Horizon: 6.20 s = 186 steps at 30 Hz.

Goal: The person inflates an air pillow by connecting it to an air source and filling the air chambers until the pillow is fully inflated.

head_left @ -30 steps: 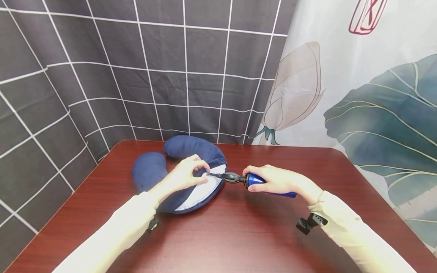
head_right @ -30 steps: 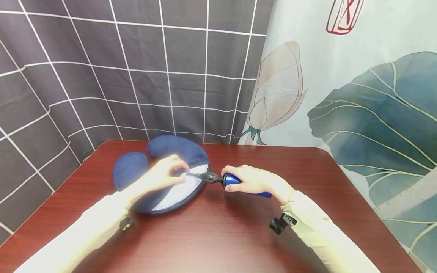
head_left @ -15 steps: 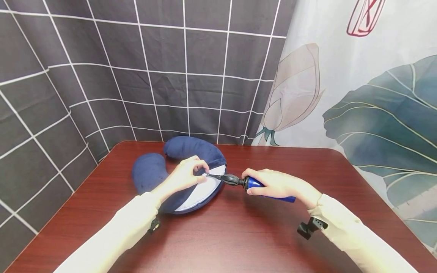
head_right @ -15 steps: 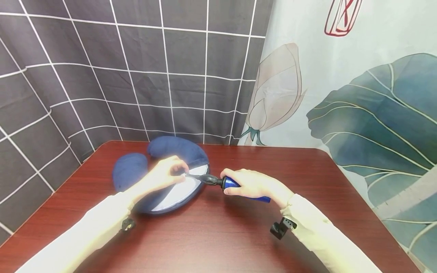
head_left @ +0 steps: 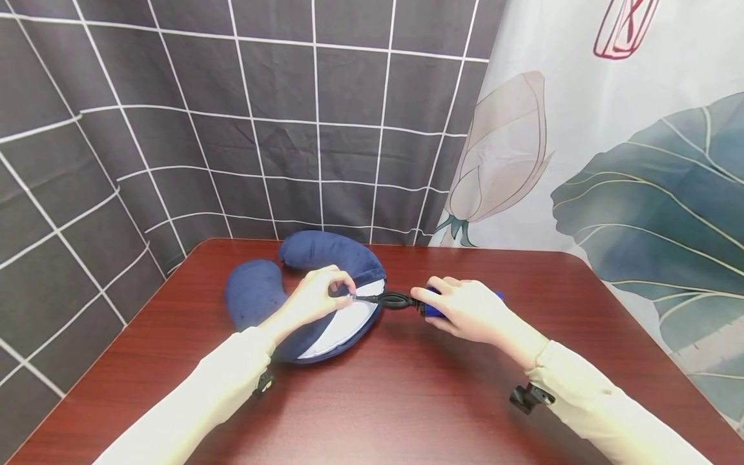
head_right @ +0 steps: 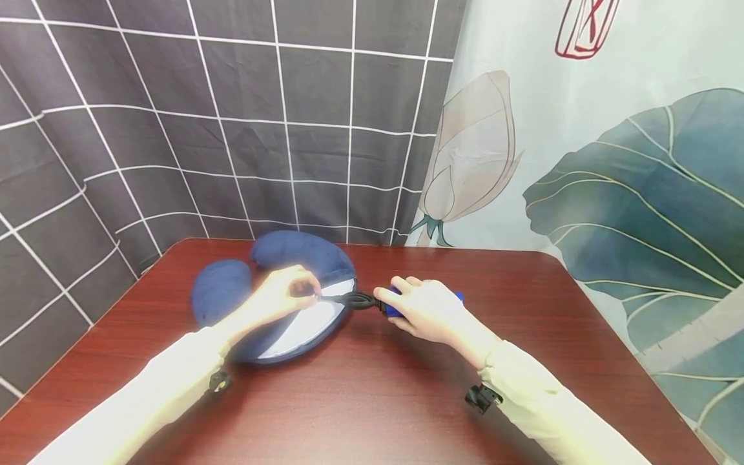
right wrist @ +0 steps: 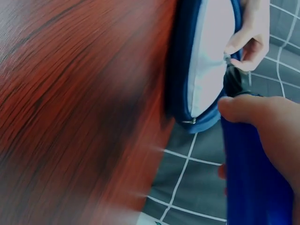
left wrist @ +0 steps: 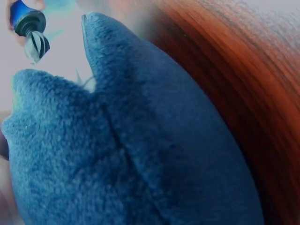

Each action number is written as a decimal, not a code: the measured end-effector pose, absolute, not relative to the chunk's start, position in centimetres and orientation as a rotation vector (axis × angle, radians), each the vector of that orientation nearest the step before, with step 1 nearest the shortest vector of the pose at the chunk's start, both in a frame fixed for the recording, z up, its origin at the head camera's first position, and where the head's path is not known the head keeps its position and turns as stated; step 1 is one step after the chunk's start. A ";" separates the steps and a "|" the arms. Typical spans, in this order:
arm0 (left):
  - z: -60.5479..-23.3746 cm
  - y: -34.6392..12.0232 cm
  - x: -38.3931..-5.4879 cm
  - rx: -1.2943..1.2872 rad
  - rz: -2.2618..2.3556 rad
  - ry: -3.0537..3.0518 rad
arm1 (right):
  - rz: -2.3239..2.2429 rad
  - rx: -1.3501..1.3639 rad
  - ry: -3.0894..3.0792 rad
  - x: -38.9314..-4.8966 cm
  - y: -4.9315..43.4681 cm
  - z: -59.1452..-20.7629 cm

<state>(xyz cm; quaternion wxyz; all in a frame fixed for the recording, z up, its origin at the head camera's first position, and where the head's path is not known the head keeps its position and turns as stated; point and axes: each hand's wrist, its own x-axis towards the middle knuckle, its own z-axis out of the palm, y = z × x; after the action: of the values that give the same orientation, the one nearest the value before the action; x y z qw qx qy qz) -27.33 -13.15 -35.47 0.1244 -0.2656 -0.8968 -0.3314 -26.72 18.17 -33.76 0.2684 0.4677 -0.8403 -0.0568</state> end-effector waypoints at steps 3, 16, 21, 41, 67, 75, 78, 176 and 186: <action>-35.4 -13.1 -27.3 -0.783 -0.979 -2.605 | -0.206 1.236 -2.197 -26.7 18.2 -33.9; -35.8 -13.0 -27.3 -0.753 -0.968 -2.629 | 0.269 1.197 -2.880 -26.3 18.4 -33.5; -35.9 -13.0 -27.3 -0.765 -0.979 -2.614 | 0.451 1.184 -3.030 -26.6 18.6 -33.4; -35.1 -12.6 -26.9 -0.680 -1.084 -2.615 | 0.396 0.872 -2.875 -29.0 25.5 -34.2; -35.4 -11.2 -25.8 -0.719 -1.122 -2.606 | 0.487 0.494 -2.987 -31.6 32.4 -36.8; -35.7 -11.3 -25.8 -0.745 -1.111 -2.600 | 0.522 0.474 -2.977 -31.8 32.9 -38.0; -35.8 -11.3 -25.8 -0.754 -1.110 -2.599 | 0.528 0.448 -2.980 -31.8 33.0 -38.4; -36.8 -11.6 -25.6 -0.646 -1.171 -2.593 | 1.176 1.205 -2.584 -30.4 9.3 -36.3; -36.6 -11.5 -25.4 -0.653 -1.179 -2.593 | 1.106 1.253 -2.630 -30.5 9.4 -35.8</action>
<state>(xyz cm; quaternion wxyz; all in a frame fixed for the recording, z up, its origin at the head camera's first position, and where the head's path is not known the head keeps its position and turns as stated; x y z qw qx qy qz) -25.37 -11.45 -36.60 0.1094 -0.2222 -0.8819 -0.4012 -30.48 9.35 -35.81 0.0128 0.4021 -0.8439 0.3550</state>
